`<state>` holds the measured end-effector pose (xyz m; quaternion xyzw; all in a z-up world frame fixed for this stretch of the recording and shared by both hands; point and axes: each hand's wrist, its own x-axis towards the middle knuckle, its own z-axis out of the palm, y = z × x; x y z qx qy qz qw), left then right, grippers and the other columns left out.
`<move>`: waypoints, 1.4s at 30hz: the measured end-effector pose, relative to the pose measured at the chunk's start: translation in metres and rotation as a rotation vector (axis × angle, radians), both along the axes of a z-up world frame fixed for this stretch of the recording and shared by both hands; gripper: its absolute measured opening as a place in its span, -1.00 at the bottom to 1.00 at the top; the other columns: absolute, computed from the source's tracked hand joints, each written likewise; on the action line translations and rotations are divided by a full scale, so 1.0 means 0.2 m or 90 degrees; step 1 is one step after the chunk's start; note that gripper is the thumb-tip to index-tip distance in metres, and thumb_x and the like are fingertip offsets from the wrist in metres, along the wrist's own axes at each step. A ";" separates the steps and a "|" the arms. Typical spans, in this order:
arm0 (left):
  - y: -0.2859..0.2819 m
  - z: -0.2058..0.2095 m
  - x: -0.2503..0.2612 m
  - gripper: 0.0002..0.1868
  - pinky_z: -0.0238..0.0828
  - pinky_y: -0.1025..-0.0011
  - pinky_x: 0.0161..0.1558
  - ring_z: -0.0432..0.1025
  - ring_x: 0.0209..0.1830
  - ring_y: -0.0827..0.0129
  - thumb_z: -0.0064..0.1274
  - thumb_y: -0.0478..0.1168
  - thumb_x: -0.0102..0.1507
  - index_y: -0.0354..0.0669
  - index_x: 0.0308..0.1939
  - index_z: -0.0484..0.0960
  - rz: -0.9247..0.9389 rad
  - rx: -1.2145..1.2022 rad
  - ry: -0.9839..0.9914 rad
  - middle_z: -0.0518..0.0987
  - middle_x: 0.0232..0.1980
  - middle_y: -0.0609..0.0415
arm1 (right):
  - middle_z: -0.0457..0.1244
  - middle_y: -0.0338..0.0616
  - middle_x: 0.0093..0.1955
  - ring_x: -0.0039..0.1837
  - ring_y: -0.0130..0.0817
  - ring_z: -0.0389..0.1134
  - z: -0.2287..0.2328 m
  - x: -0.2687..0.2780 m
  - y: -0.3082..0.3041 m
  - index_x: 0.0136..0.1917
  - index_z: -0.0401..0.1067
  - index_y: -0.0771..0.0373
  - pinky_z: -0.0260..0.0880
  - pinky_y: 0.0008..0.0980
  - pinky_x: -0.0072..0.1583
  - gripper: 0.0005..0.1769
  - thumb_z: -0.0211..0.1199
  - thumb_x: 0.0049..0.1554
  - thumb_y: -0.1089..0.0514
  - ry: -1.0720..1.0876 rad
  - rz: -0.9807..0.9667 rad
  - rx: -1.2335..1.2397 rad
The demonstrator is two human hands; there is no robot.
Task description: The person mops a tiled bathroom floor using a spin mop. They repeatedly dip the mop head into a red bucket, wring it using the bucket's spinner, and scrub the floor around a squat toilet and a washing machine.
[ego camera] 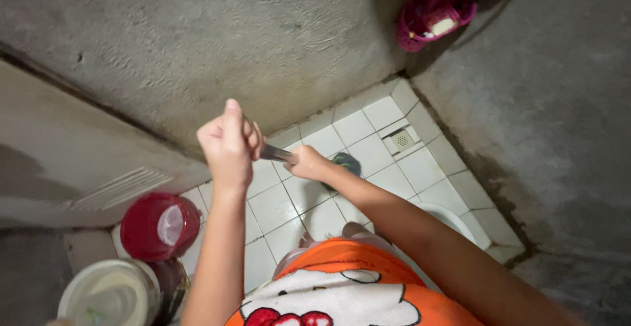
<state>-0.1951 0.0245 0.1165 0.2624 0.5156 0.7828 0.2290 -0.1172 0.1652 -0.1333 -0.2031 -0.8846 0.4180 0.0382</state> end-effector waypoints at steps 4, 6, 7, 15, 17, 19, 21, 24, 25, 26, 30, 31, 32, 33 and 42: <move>0.12 -0.12 0.03 -0.38 0.02 0.45 -0.64 0.10 -0.77 0.49 -0.19 -0.07 0.51 -0.09 -0.68 0.18 -0.071 0.026 -0.037 0.19 -0.71 0.18 | 0.35 0.21 -0.28 -0.17 0.12 0.44 -0.13 0.13 0.13 -0.26 0.51 0.32 0.44 -0.10 -0.08 -0.73 0.30 -0.01 0.04 0.012 -0.111 0.006; 0.20 -0.18 0.06 -0.37 0.03 0.45 -0.65 0.11 -0.77 0.49 -0.20 -0.07 0.51 -0.10 -0.69 0.18 -0.094 0.026 -0.040 0.20 -0.71 0.17 | 0.34 0.22 -0.27 -0.16 0.14 0.43 -0.19 0.20 0.22 -0.26 0.52 0.32 0.44 -0.10 -0.08 -0.73 0.30 -0.01 0.04 0.014 -0.113 0.033; 0.25 -0.20 0.08 -0.37 0.03 0.44 -0.65 0.11 -0.78 0.48 -0.20 -0.07 0.50 -0.11 -0.70 0.19 -0.103 0.022 -0.040 0.20 -0.71 0.17 | 0.34 0.22 -0.26 -0.16 0.15 0.43 -0.22 0.25 0.27 -0.25 0.52 0.32 0.44 -0.09 -0.08 -0.74 0.30 0.00 0.04 0.012 -0.113 0.047; 0.56 -0.40 0.36 -0.36 0.01 0.45 -0.62 0.14 -0.74 0.48 -0.24 -0.09 0.52 -0.13 -0.70 0.18 -0.157 0.036 -0.044 0.22 -0.70 0.16 | 0.35 0.16 -0.30 -0.23 0.07 0.42 -0.28 0.58 0.55 -0.27 0.52 0.30 0.40 -0.13 -0.14 -0.81 0.26 0.00 0.11 -0.005 -0.234 0.033; 0.61 -0.47 0.43 -0.35 0.02 0.45 -0.62 0.13 -0.74 0.48 -0.26 -0.10 0.52 -0.13 -0.71 0.17 -0.193 0.037 -0.034 0.23 -0.71 0.15 | 0.35 0.16 -0.31 -0.26 0.05 0.41 -0.30 0.67 0.59 -0.29 0.51 0.31 0.40 -0.14 -0.14 -0.81 0.27 -0.01 0.13 -0.007 -0.264 0.022; 0.65 -0.55 0.48 -0.37 0.03 0.45 -0.60 0.14 -0.73 0.47 -0.28 -0.12 0.52 -0.14 -0.69 0.19 -0.214 0.050 -0.062 0.24 -0.70 0.14 | 0.35 0.15 -0.32 -0.27 0.03 0.40 -0.36 0.74 0.63 -0.32 0.48 0.32 0.40 -0.16 -0.14 -0.80 0.29 0.00 0.13 0.004 -0.287 0.016; 0.69 -0.63 0.52 -0.36 0.06 0.44 -0.58 0.15 -0.72 0.47 -0.30 -0.13 0.52 -0.16 -0.71 0.21 -0.247 0.048 -0.068 0.26 -0.70 0.12 | 0.35 0.14 -0.32 -0.25 0.00 0.41 -0.45 0.84 0.67 -0.33 0.49 0.30 0.39 -0.16 -0.13 -0.86 0.29 -0.07 0.16 -0.016 -0.298 0.011; 0.72 -0.75 0.56 -0.31 0.10 0.43 -0.56 0.18 -0.72 0.45 -0.32 -0.14 0.53 -0.18 -0.76 0.22 -0.306 0.021 -0.051 0.28 -0.72 0.10 | 0.35 0.14 -0.30 -0.22 -0.02 0.42 -0.62 0.98 0.72 -0.36 0.46 0.30 0.40 -0.15 -0.10 -0.86 0.30 -0.08 0.18 -0.012 -0.318 0.062; 0.72 -0.77 0.57 -0.31 0.10 0.43 -0.57 0.18 -0.73 0.45 -0.31 -0.15 0.53 -0.18 -0.77 0.21 -0.323 0.007 -0.047 0.28 -0.72 0.10 | 0.35 0.14 -0.30 -0.20 -0.02 0.42 -0.67 1.01 0.71 -0.37 0.44 0.31 0.40 -0.16 -0.09 -0.84 0.31 -0.06 0.18 -0.007 -0.327 0.087; 0.73 -0.79 0.57 -0.30 0.10 0.42 -0.57 0.18 -0.73 0.44 -0.31 -0.15 0.53 -0.18 -0.77 0.20 -0.339 -0.007 -0.043 0.28 -0.72 0.10 | 0.35 0.13 -0.31 -0.21 0.00 0.41 -0.70 1.04 0.74 -0.34 0.43 0.30 0.40 -0.14 -0.10 -0.87 0.30 -0.10 0.19 0.004 -0.339 0.043; 0.85 -0.79 0.49 -0.32 0.21 0.42 -0.47 0.22 -0.68 0.43 -0.33 -0.13 0.53 -0.20 -0.74 0.26 -0.411 -0.005 0.018 0.30 -0.70 0.09 | 0.35 0.12 -0.30 -0.20 0.03 0.41 -0.72 1.06 0.75 -0.29 0.45 0.27 0.38 -0.11 -0.09 -0.85 0.32 -0.09 0.15 -0.035 -0.441 -0.005; 0.87 -0.79 0.47 -0.31 0.24 0.43 -0.45 0.24 -0.67 0.43 -0.34 -0.12 0.53 -0.20 -0.74 0.26 -0.423 -0.019 0.026 0.31 -0.70 0.09 | 0.36 0.12 -0.28 -0.18 0.03 0.42 -0.72 1.04 0.73 -0.29 0.47 0.26 0.38 -0.11 -0.07 -0.82 0.35 -0.05 0.11 -0.065 -0.476 0.016; 0.88 -0.78 0.46 -0.31 0.26 0.43 -0.44 0.25 -0.67 0.42 -0.35 -0.12 0.53 -0.20 -0.75 0.27 -0.435 -0.032 0.035 0.32 -0.70 0.09 | 0.36 0.11 -0.27 -0.17 0.02 0.42 -0.71 1.03 0.73 -0.30 0.48 0.26 0.39 -0.12 -0.07 -0.84 0.35 -0.07 0.13 -0.063 -0.481 0.016; 0.91 -0.78 0.45 -0.31 0.29 0.43 -0.42 0.26 -0.66 0.43 -0.35 -0.11 0.53 -0.19 -0.74 0.26 -0.458 -0.028 0.032 0.33 -0.70 0.09 | 0.37 0.10 -0.26 -0.17 0.01 0.42 -0.70 1.04 0.74 -0.31 0.49 0.26 0.39 -0.12 -0.07 -0.85 0.35 -0.10 0.14 -0.061 -0.487 0.021; 1.04 -0.88 0.67 -0.33 0.35 0.42 -0.37 0.30 -0.61 0.43 -0.32 -0.11 0.54 -0.20 -0.71 0.30 -0.560 -0.045 0.039 0.37 -0.67 0.08 | 0.36 0.13 -0.27 -0.20 0.06 0.40 -0.81 1.37 0.71 -0.26 0.51 0.26 0.40 -0.11 -0.10 -0.85 0.33 -0.05 0.13 -0.061 -0.579 0.063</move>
